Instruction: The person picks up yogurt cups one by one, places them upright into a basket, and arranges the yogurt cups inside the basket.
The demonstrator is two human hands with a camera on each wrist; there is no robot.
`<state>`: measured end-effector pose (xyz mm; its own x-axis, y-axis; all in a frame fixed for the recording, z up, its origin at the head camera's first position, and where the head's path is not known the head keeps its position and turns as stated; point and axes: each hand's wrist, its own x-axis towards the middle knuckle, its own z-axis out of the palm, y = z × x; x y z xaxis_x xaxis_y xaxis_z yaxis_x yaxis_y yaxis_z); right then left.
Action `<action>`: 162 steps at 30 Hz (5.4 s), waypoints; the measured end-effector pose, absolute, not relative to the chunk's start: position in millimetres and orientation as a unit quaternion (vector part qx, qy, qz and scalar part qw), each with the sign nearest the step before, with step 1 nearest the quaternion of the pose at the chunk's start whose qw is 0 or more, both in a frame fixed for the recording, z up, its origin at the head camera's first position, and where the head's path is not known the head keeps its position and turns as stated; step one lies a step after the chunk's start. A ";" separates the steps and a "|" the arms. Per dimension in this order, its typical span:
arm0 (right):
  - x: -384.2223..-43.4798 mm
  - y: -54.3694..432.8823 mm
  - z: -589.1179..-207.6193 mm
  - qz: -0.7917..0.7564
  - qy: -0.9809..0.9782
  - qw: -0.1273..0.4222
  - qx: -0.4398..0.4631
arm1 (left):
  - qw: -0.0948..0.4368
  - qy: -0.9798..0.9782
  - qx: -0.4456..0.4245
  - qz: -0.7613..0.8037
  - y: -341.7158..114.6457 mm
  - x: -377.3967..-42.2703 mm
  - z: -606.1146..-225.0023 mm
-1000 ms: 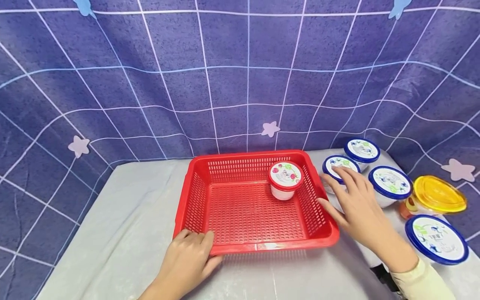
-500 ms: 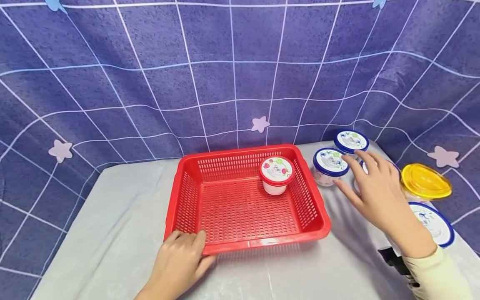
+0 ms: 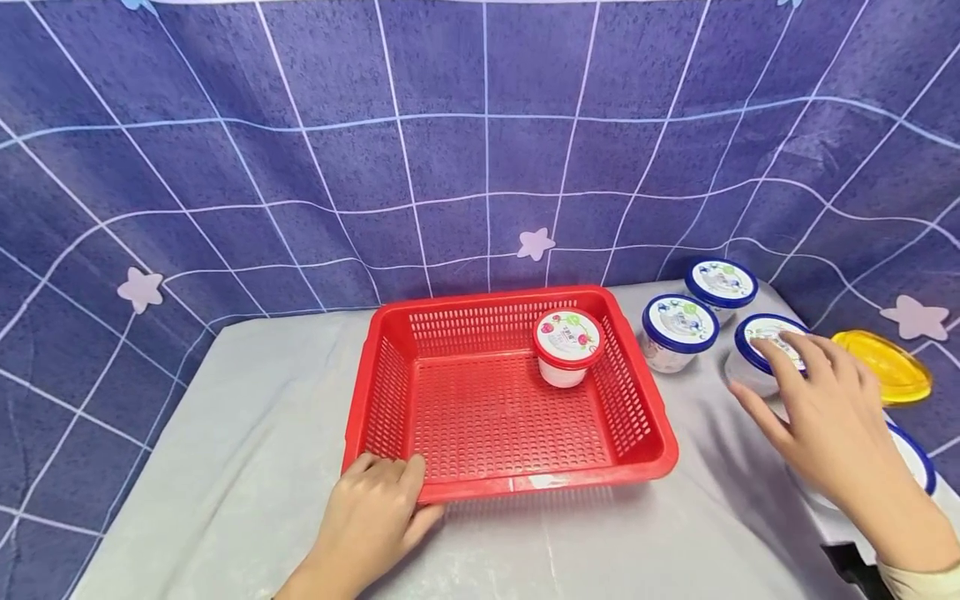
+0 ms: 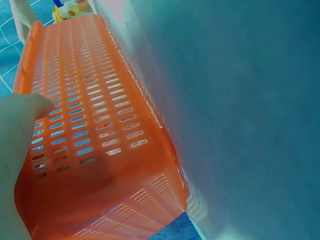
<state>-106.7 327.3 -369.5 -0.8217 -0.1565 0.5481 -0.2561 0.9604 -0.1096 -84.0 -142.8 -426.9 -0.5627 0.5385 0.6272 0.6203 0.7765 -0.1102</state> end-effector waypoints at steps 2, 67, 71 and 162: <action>-100.0 332.2 -374.8 0.093 -0.952 0.275 0.095 | 0.331 -0.883 -0.328 -0.059 -144.4 -83.3 -426.0; -61.8 373.3 -434.0 0.099 -0.972 0.138 -0.160 | 0.338 -0.884 -0.320 -0.043 -144.0 -81.4 -423.6; -61.2 374.7 -436.0 0.113 -0.969 0.180 -0.127 | 0.337 -0.885 -0.319 -0.041 -145.1 -80.5 -422.2; -82.7 245.4 -310.4 0.143 -0.886 0.382 0.223 | 0.342 -0.882 -0.322 -0.042 -143.0 -81.1 -423.0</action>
<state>-82.7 245.4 -310.4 -0.6092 -0.2865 0.7395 -0.5043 0.8596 -0.0824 -81.1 -143.0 -423.0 -0.5585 0.5385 0.6310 0.5966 0.7892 -0.1455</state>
